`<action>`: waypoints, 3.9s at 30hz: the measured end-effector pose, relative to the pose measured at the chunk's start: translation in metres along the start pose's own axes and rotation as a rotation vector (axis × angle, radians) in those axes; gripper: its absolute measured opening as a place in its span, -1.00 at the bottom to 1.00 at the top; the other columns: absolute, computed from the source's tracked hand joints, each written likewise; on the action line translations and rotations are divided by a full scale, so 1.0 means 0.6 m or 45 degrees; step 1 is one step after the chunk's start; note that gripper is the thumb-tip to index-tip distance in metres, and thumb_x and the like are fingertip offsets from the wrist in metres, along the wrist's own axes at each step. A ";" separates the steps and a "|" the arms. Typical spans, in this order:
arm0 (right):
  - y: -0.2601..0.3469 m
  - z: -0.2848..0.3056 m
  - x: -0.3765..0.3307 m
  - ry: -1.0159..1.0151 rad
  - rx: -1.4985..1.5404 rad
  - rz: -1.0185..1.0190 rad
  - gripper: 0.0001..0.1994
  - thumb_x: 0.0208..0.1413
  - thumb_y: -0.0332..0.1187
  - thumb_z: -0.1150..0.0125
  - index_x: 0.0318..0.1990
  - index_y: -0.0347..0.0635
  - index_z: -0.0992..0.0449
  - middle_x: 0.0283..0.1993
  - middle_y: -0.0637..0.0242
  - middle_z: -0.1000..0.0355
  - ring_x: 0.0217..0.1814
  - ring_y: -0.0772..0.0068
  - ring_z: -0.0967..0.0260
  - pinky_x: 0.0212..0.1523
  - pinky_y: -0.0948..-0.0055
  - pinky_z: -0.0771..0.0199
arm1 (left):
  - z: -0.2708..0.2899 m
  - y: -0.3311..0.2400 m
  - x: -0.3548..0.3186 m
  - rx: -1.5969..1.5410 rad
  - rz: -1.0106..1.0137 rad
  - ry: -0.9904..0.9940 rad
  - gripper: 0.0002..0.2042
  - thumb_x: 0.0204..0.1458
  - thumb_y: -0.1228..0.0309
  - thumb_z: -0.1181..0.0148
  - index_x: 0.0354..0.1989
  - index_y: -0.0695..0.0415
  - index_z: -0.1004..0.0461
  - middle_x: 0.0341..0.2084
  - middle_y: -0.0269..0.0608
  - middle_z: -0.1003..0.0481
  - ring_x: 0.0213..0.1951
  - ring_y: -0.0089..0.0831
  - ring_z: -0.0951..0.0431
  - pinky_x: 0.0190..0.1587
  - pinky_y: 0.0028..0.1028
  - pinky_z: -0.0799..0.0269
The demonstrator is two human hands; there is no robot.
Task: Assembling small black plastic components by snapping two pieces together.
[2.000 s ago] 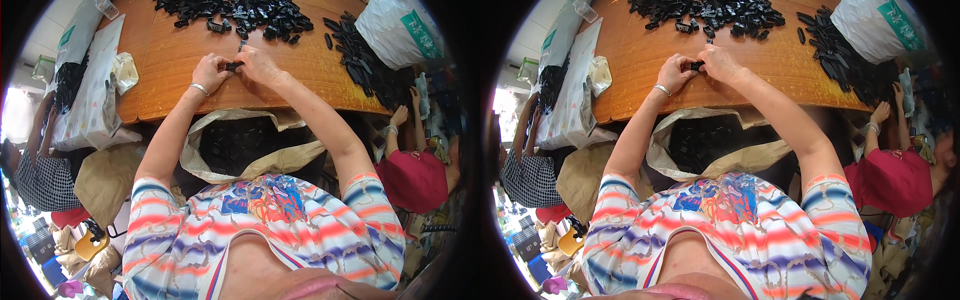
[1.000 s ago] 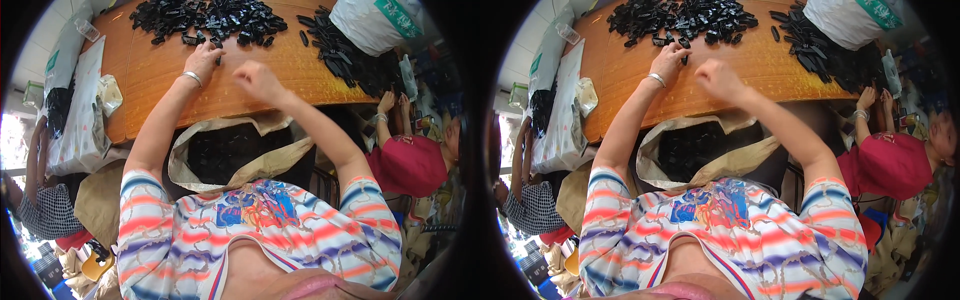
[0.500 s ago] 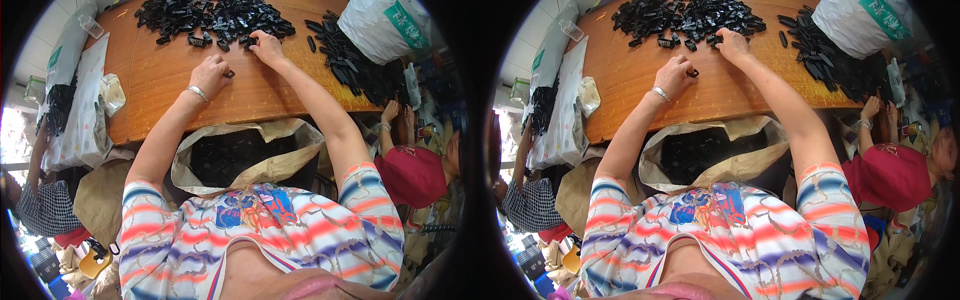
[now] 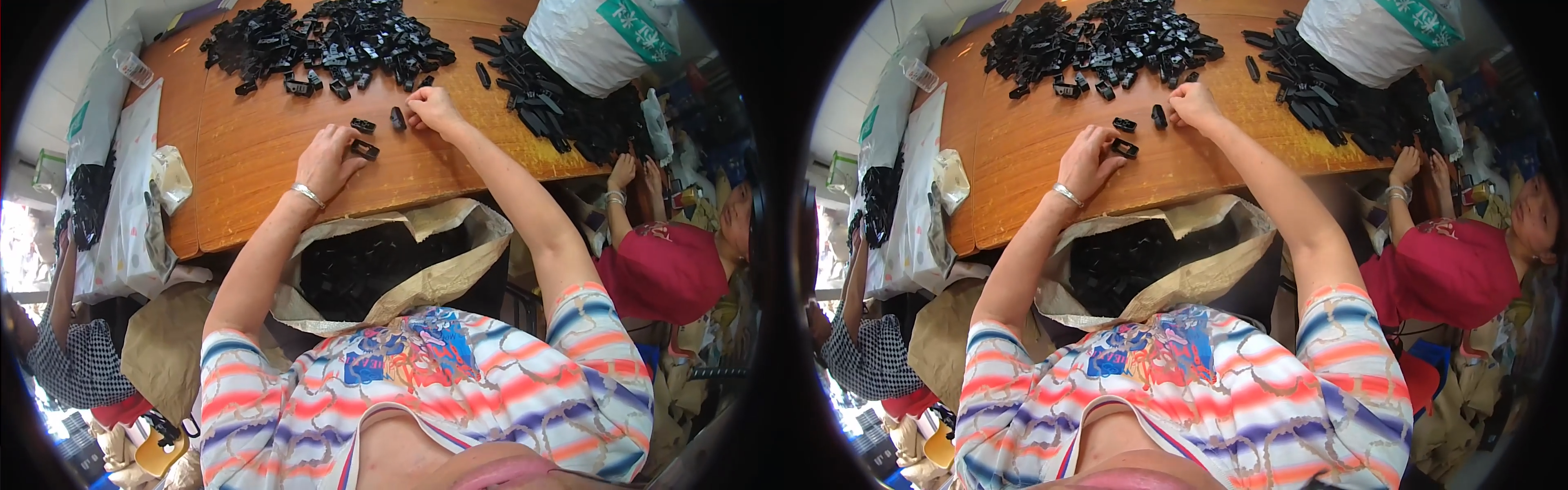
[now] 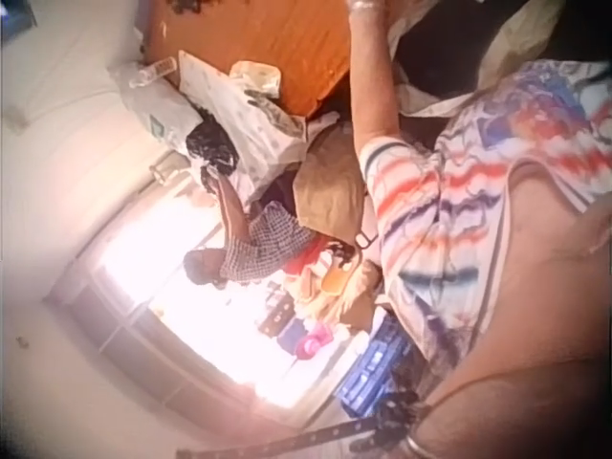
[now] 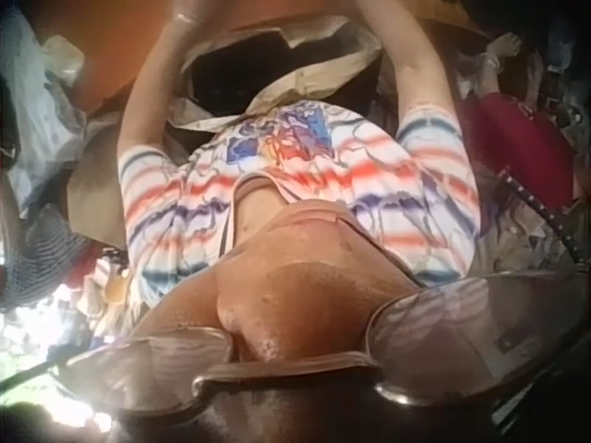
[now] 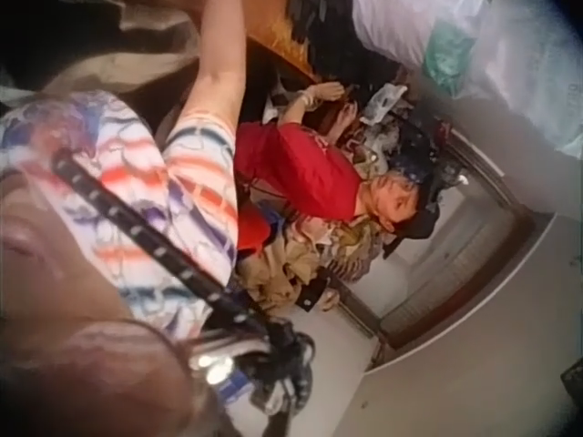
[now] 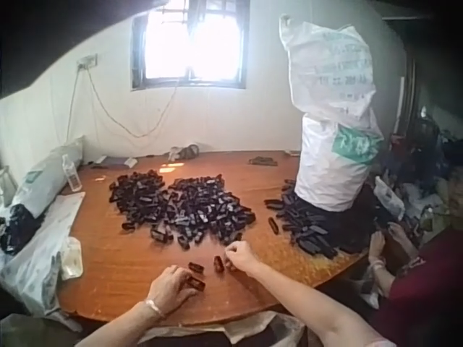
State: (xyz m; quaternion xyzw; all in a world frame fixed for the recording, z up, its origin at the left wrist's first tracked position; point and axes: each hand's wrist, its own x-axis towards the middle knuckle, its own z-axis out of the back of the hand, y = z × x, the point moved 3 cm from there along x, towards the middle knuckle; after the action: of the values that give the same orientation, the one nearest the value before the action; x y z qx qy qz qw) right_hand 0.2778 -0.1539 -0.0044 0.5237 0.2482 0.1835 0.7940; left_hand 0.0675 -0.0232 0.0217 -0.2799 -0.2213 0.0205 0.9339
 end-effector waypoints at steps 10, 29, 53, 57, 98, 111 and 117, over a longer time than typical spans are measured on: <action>0.049 0.000 -0.086 0.157 -1.137 1.276 -0.65 0.00 -0.59 -0.04 -0.05 -0.05 -0.52 -0.02 0.21 -0.37 -0.07 0.06 -0.45 -0.15 0.24 -0.51 | -0.011 0.008 -0.002 0.088 -0.083 -0.028 -0.71 -0.14 0.42 -0.32 -0.18 0.04 -0.51 -0.32 -0.27 -0.41 -0.21 -0.25 -0.42 -0.20 -0.35 -0.41; 0.065 -0.022 -0.117 0.280 -0.986 1.166 -0.79 -0.06 -0.45 -0.30 -0.23 -0.24 -0.51 -0.28 0.19 -0.41 -0.26 0.15 -0.45 -0.26 0.29 -0.48 | -0.013 0.024 -0.004 0.090 -0.017 -0.005 -0.72 -0.13 0.32 -0.34 -0.21 0.05 -0.53 -0.32 -0.26 -0.41 -0.18 -0.26 -0.43 -0.18 -0.34 -0.41; 0.073 -0.090 -0.129 0.262 -1.105 0.997 -0.84 -0.09 -0.43 -0.30 -0.32 -0.29 -0.56 -0.29 0.08 -0.43 -0.17 0.02 -0.42 -0.13 0.21 -0.43 | -0.019 0.034 0.000 0.083 0.081 0.011 -0.80 -0.10 0.27 -0.32 -0.32 0.04 -0.57 -0.34 -0.26 -0.43 -0.17 -0.23 -0.45 -0.18 -0.29 -0.43; 0.078 -0.092 -0.128 0.336 -1.120 0.892 -0.84 -0.08 -0.42 -0.30 -0.32 -0.27 -0.56 -0.28 0.07 -0.44 -0.15 0.00 -0.42 -0.12 0.20 -0.43 | -0.018 0.050 0.011 -0.192 0.260 0.035 -0.77 0.00 0.20 -0.23 -0.45 0.12 -0.57 -0.41 -0.15 -0.51 -0.28 -0.16 -0.50 -0.20 -0.28 -0.42; 0.050 -0.104 -0.095 -0.021 -0.951 0.804 -0.75 -0.06 -0.34 -0.33 -0.23 -0.21 -0.48 -0.21 0.09 -0.45 -0.15 -0.01 -0.45 -0.15 0.15 -0.46 | 0.022 0.107 0.059 0.100 0.645 -0.007 -0.58 -0.06 0.10 -0.27 -0.12 0.13 -0.43 -0.35 -0.01 -0.56 -0.24 -0.09 -0.57 -0.15 -0.23 -0.46; 0.058 -0.094 -0.127 0.077 -1.001 0.699 -0.75 -0.07 -0.29 -0.36 -0.32 -0.27 -0.51 -0.26 0.07 -0.50 -0.15 0.02 -0.45 -0.13 0.18 -0.44 | 0.057 0.062 0.031 0.549 -0.028 0.175 -0.69 -0.08 0.57 -0.17 -0.12 -0.04 -0.47 -0.11 -0.20 -0.41 -0.06 -0.21 -0.45 -0.11 -0.30 -0.47; 0.081 -0.118 -0.125 0.093 -0.805 0.704 -0.76 -0.07 -0.29 -0.34 -0.29 -0.24 -0.54 -0.24 0.09 -0.50 -0.14 0.03 -0.45 -0.13 0.17 -0.44 | 0.054 0.062 0.021 0.451 0.013 0.259 -0.70 -0.16 0.56 -0.26 -0.19 0.05 -0.49 -0.21 -0.22 -0.40 -0.09 -0.22 -0.44 -0.08 -0.31 -0.45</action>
State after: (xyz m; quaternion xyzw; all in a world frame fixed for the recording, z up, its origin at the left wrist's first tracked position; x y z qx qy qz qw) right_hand 0.1738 -0.1243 0.0320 0.2944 0.0578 0.4750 0.8272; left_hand 0.0681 0.0267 0.0311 -0.1129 -0.1172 0.0354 0.9860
